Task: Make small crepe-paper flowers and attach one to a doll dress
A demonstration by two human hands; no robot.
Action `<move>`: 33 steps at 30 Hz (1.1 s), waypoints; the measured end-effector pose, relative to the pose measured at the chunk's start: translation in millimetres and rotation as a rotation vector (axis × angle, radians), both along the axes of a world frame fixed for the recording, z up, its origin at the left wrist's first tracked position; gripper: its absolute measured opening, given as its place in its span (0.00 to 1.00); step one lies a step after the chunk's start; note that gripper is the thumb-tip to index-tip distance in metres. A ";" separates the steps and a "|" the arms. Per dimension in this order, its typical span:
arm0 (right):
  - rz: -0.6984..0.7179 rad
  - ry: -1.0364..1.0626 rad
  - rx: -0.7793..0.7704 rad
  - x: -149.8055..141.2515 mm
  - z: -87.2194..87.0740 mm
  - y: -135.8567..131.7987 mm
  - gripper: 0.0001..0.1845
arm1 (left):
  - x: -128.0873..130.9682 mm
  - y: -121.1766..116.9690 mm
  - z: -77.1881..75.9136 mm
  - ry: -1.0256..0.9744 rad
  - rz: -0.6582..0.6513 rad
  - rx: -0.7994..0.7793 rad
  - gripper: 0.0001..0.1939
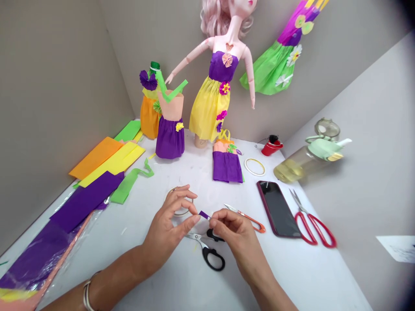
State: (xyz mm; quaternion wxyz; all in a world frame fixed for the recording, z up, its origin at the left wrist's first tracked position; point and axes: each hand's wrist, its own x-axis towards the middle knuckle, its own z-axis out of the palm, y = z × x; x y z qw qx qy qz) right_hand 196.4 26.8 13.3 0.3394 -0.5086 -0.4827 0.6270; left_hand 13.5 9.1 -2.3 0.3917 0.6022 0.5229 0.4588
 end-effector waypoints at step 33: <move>0.028 -0.171 0.289 -5.0 -5.2 -8.3 0.06 | 2.1 2.2 -14.0 0.225 -0.004 0.238 0.04</move>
